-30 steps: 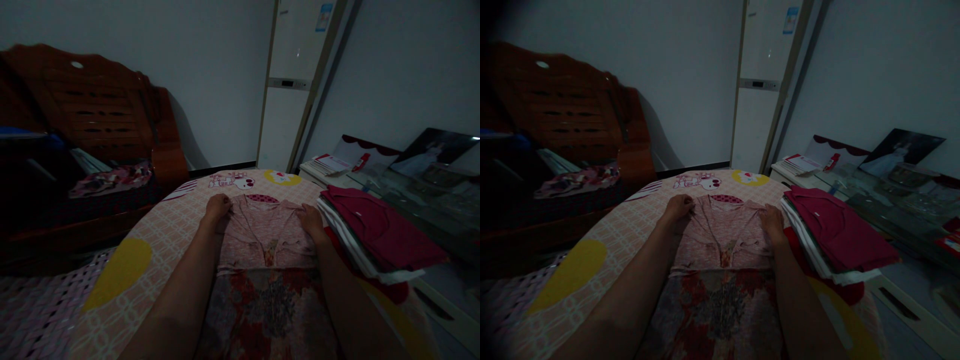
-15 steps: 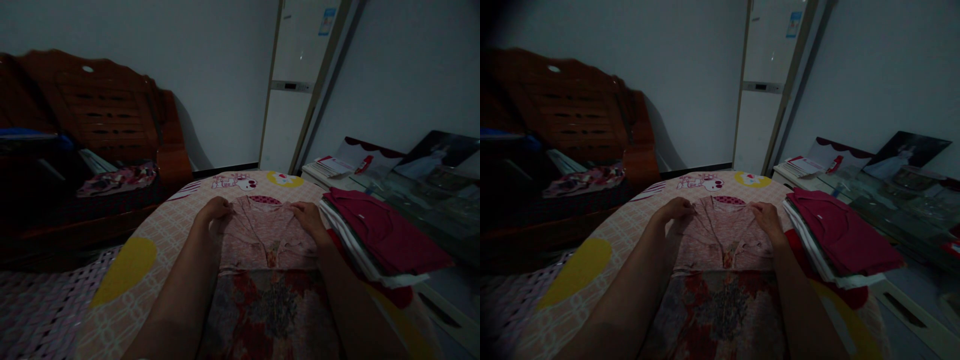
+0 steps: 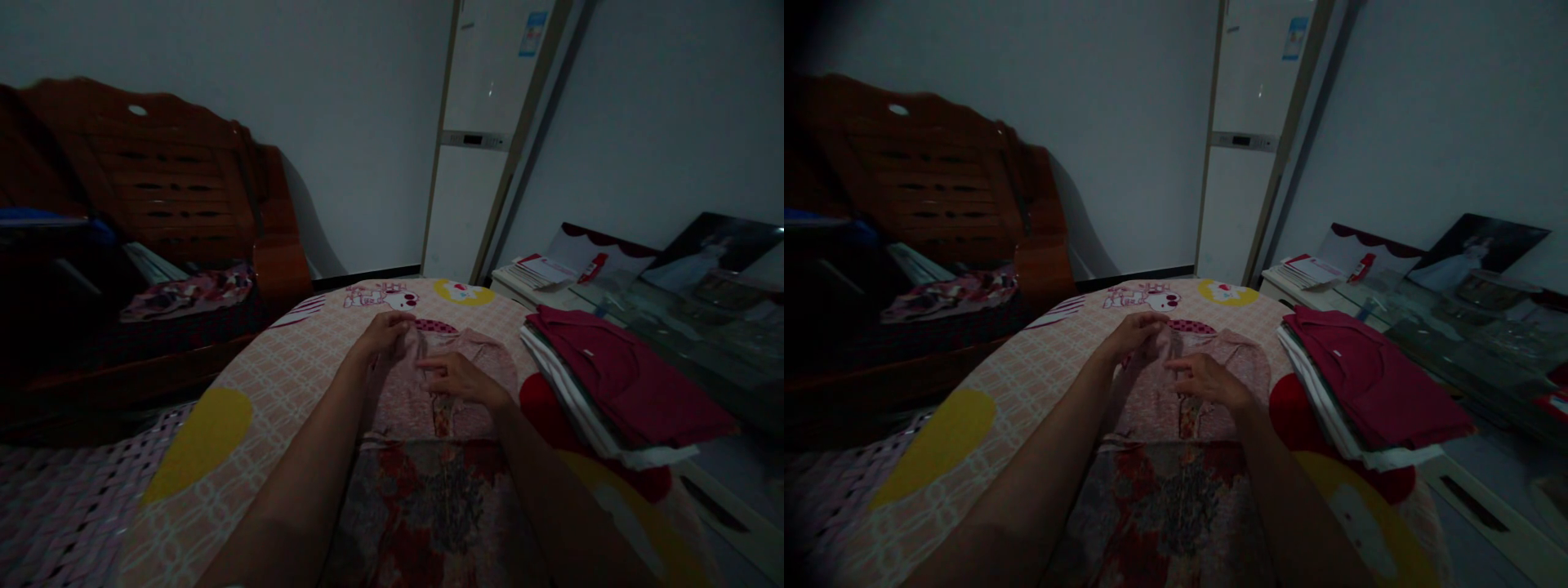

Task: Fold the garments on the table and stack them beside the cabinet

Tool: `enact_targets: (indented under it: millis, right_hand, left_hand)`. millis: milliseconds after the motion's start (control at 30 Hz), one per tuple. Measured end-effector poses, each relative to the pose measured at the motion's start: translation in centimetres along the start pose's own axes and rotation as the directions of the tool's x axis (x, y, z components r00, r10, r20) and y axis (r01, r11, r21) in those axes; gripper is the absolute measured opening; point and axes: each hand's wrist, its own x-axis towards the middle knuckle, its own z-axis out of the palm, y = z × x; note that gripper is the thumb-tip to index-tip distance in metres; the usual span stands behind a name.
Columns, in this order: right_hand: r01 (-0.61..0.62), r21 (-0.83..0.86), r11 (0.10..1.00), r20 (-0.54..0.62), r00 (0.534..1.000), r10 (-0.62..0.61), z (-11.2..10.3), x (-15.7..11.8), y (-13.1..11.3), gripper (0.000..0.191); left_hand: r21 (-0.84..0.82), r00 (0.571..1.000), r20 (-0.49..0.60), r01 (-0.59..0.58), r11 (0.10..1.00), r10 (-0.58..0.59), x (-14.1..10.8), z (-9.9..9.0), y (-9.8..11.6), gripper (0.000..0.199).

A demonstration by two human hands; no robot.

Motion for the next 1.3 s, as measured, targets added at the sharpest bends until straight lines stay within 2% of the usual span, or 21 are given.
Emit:
enact_targets:
  millis: [67, 133, 167, 233, 333, 367, 433, 533, 633, 933, 1067, 1167, 1233, 1300]
  right_hand:
    - [0.003, -0.085, 0.996, -0.045, 0.999, -0.007, 0.1, 0.1, -0.1, 0.055]
    - [-0.035, -0.129, 0.991, -0.099, 0.995, 0.022, -0.1, 0.1, -0.2, 0.056]
    - [-0.058, -0.133, 0.989, -0.102, 0.994, 0.045, -0.2, 0.0, -0.1, 0.054]
    - [-0.084, -0.13, 0.988, -0.076, 0.994, 0.074, -0.3, 0.0, 0.1, 0.049]
    - [-0.053, -0.12, 0.991, -0.046, 0.998, 0.048, 0.1, 0.0, 0.9, 0.048]
    - [-0.039, -0.118, 0.992, -0.045, 0.998, 0.034, 0.3, 0.1, 1.1, 0.049]
    - [-0.037, -0.12, 0.992, -0.041, 0.999, 0.032, 0.6, 0.1, 1.2, 0.05]
    - [-0.067, -0.14, 0.988, -0.037, 0.997, 0.063, 0.8, 0.1, 0.6, 0.047]
    - [-0.073, -0.16, 0.984, -0.024, 0.997, 0.07, 0.6, 0.1, -0.2, 0.044]
    - [-0.078, -0.164, 0.983, -0.03, 0.997, 0.074, 1.0, 0.0, -0.3, 0.045]
    - [-0.112, -0.189, 0.975, -0.012, 0.994, 0.112, 1.1, 0.2, 0.0, 0.048]
    - [-0.116, -0.203, 0.972, -0.007, 0.993, 0.117, 1.1, 0.3, 0.2, 0.046]
    - [-0.116, -0.218, 0.969, -0.007, 0.993, 0.117, 1.1, 0.3, 0.2, 0.047]
    - [-0.119, -0.22, 0.968, 0.0, 0.993, 0.122, 1.1, 0.3, 0.1, 0.05]
  left_hand:
    - [-0.056, 0.995, -0.017, -0.1, 0.993, 0.099, 0.2, -0.1, -0.1, 0.051]
    - [-0.037, 0.98, -0.121, -0.161, 0.986, 0.155, 0.4, -0.7, -0.4, 0.057]
    - [0.021, 0.97, -0.189, -0.15, 0.989, 0.151, 0.5, -1.1, -0.7, 0.057]
    - [0.206, 0.944, -0.316, -0.033, 0.978, 0.098, 0.5, -1.9, -1.4, 0.052]
    - [0.475, 0.908, -0.419, 0.209, 0.855, 0.011, 0.3, -2.5, -2.5, 0.042]
    - [0.536, 0.91, -0.416, 0.247, 0.807, -0.002, 0.2, -2.5, -2.7, 0.04]
    - [0.621, 0.933, -0.361, 0.239, 0.746, 0.001, 0.0, -2.1, -3.1, 0.041]
    - [0.692, 0.965, -0.252, 0.13, 0.71, 0.068, 0.0, -1.3, -3.2, 0.044]
    - [0.734, 0.973, -0.199, 0.069, 0.675, 0.117, 0.2, -1.0, -3.3, 0.044]
    - [0.685, 0.954, -0.28, 0.119, 0.718, 0.11, 0.9, -1.2, -2.8, 0.032]
    - [0.703, 0.941, -0.308, 0.128, 0.7, 0.138, 1.6, -2.1, -2.2, 0.033]
    - [0.705, 0.918, -0.371, 0.177, 0.687, 0.143, 2.1, -3.1, -1.8, 0.036]
    - [0.71, 0.909, -0.401, 0.228, 0.666, 0.117, 2.3, -3.4, -1.6, 0.037]
    - [0.72, 0.918, -0.393, 0.276, 0.637, 0.046, 2.4, -3.5, -1.6, 0.036]
